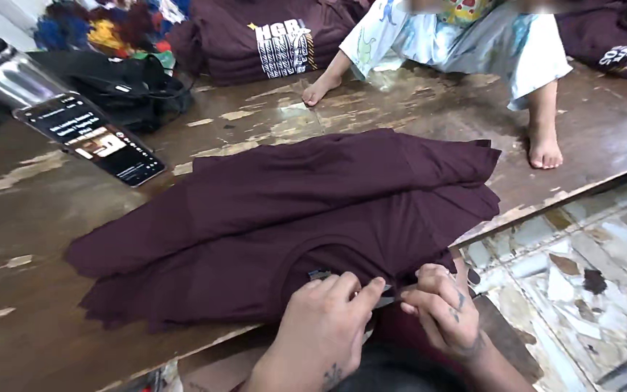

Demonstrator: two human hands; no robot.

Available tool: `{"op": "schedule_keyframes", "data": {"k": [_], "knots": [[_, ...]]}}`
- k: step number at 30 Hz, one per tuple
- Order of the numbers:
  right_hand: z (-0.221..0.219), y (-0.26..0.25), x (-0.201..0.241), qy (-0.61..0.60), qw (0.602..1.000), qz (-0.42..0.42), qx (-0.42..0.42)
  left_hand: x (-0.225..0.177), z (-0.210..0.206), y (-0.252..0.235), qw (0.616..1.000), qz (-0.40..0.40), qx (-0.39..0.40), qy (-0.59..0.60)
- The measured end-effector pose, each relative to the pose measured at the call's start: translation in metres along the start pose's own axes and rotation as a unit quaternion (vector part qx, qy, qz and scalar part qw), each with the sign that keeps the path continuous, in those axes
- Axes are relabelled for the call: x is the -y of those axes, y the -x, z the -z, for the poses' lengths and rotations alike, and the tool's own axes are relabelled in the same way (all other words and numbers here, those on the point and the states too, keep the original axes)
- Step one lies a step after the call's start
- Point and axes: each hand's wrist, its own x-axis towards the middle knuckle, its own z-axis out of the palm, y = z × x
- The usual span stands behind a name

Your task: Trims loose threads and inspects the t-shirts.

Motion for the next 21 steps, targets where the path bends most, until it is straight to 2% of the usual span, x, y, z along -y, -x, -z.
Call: {"op": "schedule_keyframes", "data": {"k": [10,12,14,15,17,18,19,20,21], "knots": [[-0.010,0.003,0.011,-0.018,1.000,0.017,-0.007,-0.004,-0.003,0.009,0.999,-0.005,-0.019,-0.034],[-0.010,0.004,0.019,-0.036,0.999,0.020,0.004,0.001,0.000,0.011,0.999,0.020,-0.022,-0.030],[-0.013,0.007,0.033,-0.088,0.994,0.017,0.065,0.010,0.014,0.016,0.994,0.105,-0.037,0.024],[-0.014,0.009,0.043,-0.113,0.985,0.007,0.134,0.017,0.025,0.021,0.983,0.165,-0.060,0.058],[-0.017,0.003,0.062,-0.151,0.950,-0.006,0.273,0.035,0.048,0.035,0.942,0.284,-0.147,0.104],[-0.020,-0.003,0.068,-0.174,0.936,0.005,0.304,0.044,0.055,0.044,0.914,0.334,-0.199,0.119],[-0.027,-0.011,0.068,-0.190,0.933,0.042,0.302,0.050,0.060,0.050,0.890,0.375,-0.229,0.123],[-0.034,-0.020,0.067,-0.205,0.933,0.083,0.283,0.053,0.064,0.055,0.879,0.410,-0.216,0.114],[-0.042,-0.026,0.065,-0.207,0.937,0.114,0.256,0.050,0.067,0.057,0.877,0.441,-0.163,0.095]]}}
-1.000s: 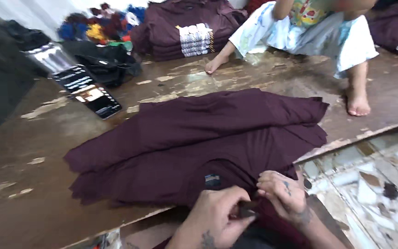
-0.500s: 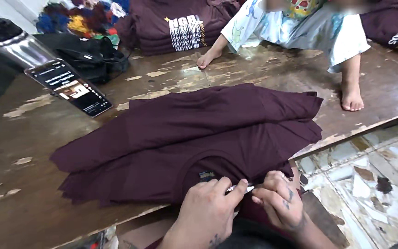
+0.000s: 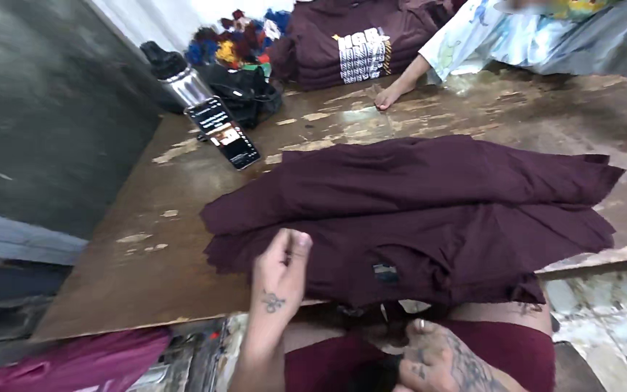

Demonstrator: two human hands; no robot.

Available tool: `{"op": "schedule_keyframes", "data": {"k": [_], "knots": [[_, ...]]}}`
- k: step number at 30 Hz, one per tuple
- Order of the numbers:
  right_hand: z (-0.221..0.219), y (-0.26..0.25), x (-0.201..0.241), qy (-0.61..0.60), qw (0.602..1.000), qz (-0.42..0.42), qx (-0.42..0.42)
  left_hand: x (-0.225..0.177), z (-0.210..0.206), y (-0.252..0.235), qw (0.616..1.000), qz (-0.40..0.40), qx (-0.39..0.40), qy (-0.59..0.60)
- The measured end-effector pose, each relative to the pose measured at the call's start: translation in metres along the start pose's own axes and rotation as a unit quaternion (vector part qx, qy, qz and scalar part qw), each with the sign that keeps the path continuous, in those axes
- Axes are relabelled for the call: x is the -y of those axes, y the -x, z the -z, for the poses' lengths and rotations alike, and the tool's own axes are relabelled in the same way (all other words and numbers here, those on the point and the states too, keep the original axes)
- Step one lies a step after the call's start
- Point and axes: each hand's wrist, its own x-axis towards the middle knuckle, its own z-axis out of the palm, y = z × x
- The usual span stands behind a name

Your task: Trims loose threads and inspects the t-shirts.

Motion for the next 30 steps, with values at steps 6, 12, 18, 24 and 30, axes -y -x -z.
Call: {"op": "schedule_keyframes", "data": {"k": [6,12,18,24,30], "knots": [[-0.029,-0.033,-0.044,0.059,0.994,-0.015,-0.095,0.007,-0.021,0.030,0.989,0.040,0.112,-0.092],[-0.040,-0.060,-0.053,0.099,0.988,-0.046,-0.106,0.039,-0.043,0.051,0.912,0.022,0.002,0.410],[-0.029,-0.048,-0.059,0.014,0.994,-0.041,-0.097,0.047,-0.040,0.046,0.901,0.002,0.037,0.433],[-0.033,-0.062,-0.058,0.043,0.996,-0.024,-0.081,0.049,-0.040,0.044,0.905,-0.003,0.056,0.423],[-0.027,-0.065,-0.052,0.024,0.996,-0.072,-0.047,0.050,-0.039,0.044,0.903,-0.004,0.065,0.425]]}}
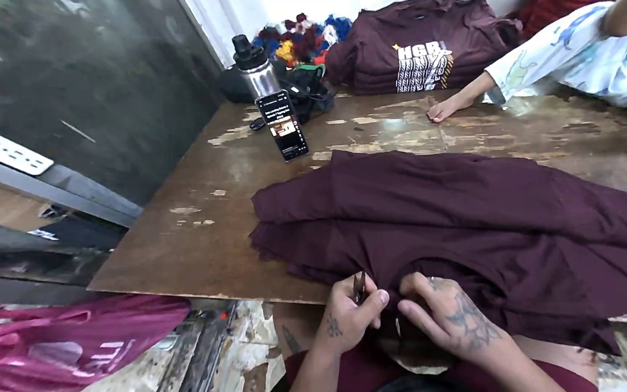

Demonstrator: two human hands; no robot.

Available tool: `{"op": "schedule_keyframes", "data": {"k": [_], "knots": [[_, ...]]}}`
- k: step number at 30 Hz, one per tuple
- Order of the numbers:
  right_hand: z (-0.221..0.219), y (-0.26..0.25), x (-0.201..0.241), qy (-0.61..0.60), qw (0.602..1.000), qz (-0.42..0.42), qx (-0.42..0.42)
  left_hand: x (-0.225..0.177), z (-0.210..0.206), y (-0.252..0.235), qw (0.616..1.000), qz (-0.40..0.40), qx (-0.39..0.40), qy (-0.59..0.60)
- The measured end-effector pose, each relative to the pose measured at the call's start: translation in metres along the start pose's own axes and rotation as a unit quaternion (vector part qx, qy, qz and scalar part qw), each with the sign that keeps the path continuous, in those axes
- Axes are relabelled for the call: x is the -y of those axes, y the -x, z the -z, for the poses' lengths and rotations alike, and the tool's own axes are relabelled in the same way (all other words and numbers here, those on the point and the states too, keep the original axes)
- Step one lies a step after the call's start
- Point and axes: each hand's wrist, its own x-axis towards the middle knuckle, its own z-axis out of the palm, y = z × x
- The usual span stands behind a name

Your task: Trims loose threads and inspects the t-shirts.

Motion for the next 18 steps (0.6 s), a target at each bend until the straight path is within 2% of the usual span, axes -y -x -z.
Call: {"op": "schedule_keyframes", "data": {"k": [10,12,13,15,18], "knots": [[0.000,0.001,-0.006,-0.023,0.998,0.042,-0.026,-0.001,-0.002,0.001,1.000,0.018,0.001,-0.016],[0.001,0.007,-0.006,-0.039,0.998,0.034,-0.028,-0.005,0.000,-0.001,0.995,0.004,0.005,-0.099],[0.001,0.010,-0.005,-0.049,0.998,0.025,-0.033,-0.011,0.002,-0.002,0.978,-0.014,0.009,-0.206],[0.000,0.017,0.000,-0.065,0.997,0.011,-0.050,-0.027,0.006,-0.001,0.903,-0.051,0.030,-0.425],[-0.002,0.024,0.004,-0.092,0.993,0.012,-0.073,-0.052,0.011,0.000,0.816,-0.120,0.076,-0.561]]}}
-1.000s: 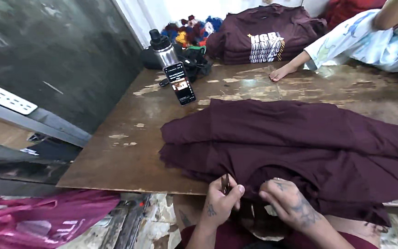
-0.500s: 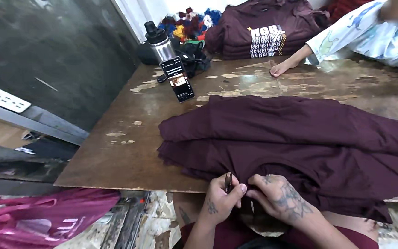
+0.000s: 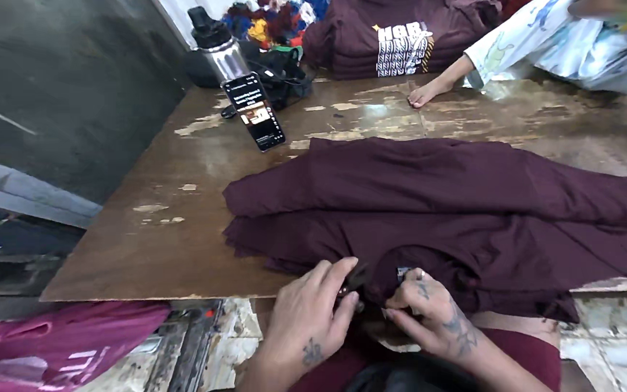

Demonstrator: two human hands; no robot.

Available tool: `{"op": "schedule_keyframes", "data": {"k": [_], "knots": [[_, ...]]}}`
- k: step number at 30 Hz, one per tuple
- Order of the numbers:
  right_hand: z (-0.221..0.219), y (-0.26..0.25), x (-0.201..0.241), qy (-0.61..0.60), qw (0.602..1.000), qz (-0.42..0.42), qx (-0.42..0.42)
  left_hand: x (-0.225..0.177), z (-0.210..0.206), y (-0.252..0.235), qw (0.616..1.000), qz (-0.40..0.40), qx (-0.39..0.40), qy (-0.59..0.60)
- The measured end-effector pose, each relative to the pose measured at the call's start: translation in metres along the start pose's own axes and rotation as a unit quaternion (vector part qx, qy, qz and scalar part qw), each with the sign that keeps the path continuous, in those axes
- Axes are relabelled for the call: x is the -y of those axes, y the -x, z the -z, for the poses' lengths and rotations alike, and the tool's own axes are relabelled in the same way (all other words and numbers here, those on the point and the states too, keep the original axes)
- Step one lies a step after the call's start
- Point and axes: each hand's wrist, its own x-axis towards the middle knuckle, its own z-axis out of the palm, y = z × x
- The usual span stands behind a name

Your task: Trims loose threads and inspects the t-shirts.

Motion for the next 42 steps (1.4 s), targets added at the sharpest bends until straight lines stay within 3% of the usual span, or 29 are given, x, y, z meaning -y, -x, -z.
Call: {"op": "schedule_keyframes", "data": {"k": [3,7,12,18,21,26,30,32,37,42], "knots": [[-0.001,0.001,0.003,-0.009,1.000,-0.004,-0.010,-0.005,0.017,-0.001,0.990,-0.102,0.019,-0.091],[-0.003,0.002,0.005,-0.031,0.999,-0.001,-0.019,-0.010,0.015,0.000,0.980,-0.138,0.048,-0.137],[-0.004,0.018,0.000,-0.024,0.999,0.037,0.003,-0.003,0.011,0.005,0.994,-0.068,0.024,-0.079],[0.007,-0.025,0.007,0.079,0.996,-0.031,0.039,0.037,-0.019,0.007,0.995,0.043,-0.091,0.022],[0.014,-0.036,-0.006,-0.010,0.994,-0.059,0.093,0.046,-0.033,0.005,0.976,0.083,-0.159,0.124],[0.018,-0.046,-0.015,-0.072,0.984,-0.037,0.157,0.048,-0.035,0.004,0.970,0.084,-0.177,0.146],[0.002,-0.055,0.000,0.079,0.981,-0.040,0.174,0.049,-0.037,0.004,0.974,0.074,-0.178,0.120],[-0.011,-0.052,-0.003,0.134,0.981,-0.005,0.142,0.050,-0.037,0.005,0.976,0.066,-0.184,0.100],[-0.018,-0.026,-0.017,0.091,0.991,0.096,-0.008,0.052,-0.037,0.007,0.978,0.047,-0.179,0.095],[-0.020,-0.022,-0.019,0.067,0.989,0.111,-0.070,0.050,-0.037,0.007,0.978,0.040,-0.177,0.100]]}}
